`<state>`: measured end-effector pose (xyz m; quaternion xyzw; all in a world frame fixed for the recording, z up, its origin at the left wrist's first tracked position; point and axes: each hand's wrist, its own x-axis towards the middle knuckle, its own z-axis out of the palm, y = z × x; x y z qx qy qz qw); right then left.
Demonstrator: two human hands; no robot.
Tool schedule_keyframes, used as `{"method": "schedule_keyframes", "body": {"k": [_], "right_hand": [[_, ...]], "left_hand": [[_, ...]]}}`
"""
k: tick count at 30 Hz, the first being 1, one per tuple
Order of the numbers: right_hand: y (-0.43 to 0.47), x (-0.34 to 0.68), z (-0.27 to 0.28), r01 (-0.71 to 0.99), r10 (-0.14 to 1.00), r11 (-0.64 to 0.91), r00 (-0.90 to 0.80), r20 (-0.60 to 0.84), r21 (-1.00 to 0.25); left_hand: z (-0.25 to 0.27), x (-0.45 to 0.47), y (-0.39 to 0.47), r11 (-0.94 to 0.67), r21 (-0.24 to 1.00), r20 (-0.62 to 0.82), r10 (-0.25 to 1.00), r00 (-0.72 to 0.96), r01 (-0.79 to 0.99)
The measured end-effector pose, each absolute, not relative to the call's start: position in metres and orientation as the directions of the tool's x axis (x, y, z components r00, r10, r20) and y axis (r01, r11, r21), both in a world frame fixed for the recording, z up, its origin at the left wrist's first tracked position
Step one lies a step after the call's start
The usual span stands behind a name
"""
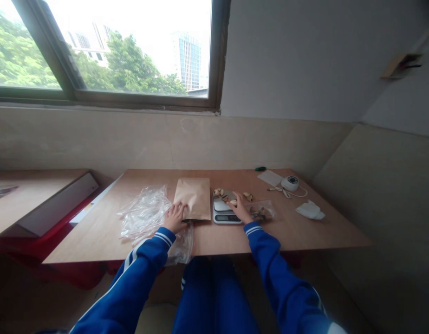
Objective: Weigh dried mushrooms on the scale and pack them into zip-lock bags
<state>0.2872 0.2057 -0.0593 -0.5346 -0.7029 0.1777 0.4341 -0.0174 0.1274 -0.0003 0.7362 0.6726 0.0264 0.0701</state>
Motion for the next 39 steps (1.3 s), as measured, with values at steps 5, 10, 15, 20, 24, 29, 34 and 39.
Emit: {"method": "schedule_keyframes", "body": {"k": [5, 10, 15, 20, 24, 29, 34, 39], "right_hand": [[0.196, 0.28, -0.063, 0.793, 0.904, 0.352, -0.151, 0.399, -0.498], [0.184, 0.279, -0.054, 0.787, 0.892, 0.346, -0.107, 0.439, -0.511], [0.146, 0.256, 0.005, 0.618, 0.759, 0.512, 0.001, 0.652, -0.597], [0.109, 0.186, 0.053, 0.435, 0.642, 0.766, -0.497, 0.584, -0.472], [0.111, 0.152, 0.05, 0.661, 0.715, 0.685, -0.531, 0.456, -0.305], [0.118, 0.153, 0.052, 0.78, 0.787, 0.589, -0.497, 0.365, -0.209], [0.129, 0.147, 0.061, 0.846, 0.819, 0.507, -0.415, 0.397, -0.162], [0.144, 0.137, 0.052, 0.897, 0.899, 0.401, -0.346, 0.27, -0.185]], "left_hand": [[0.001, -0.018, 0.131, -0.118, 0.204, -0.031, 0.991, 0.126, 0.972], [0.005, -0.026, 0.136, -0.21, 0.174, 0.025, 0.978, 0.209, 0.962], [0.019, -0.03, 0.144, -0.342, 0.232, 0.186, 0.935, 0.304, 0.911], [0.048, -0.019, 0.154, -0.335, 0.23, 0.271, 0.924, 0.271, 0.913], [0.076, -0.011, 0.155, -0.285, 0.217, 0.391, 0.902, 0.185, 0.934], [0.089, -0.003, 0.148, -0.245, 0.233, 0.436, 0.891, 0.123, 0.941], [0.086, 0.003, 0.143, -0.278, 0.245, 0.424, 0.892, 0.156, 0.929], [0.086, 0.004, 0.143, -0.236, 0.269, 0.404, 0.908, 0.113, 0.934]]}}
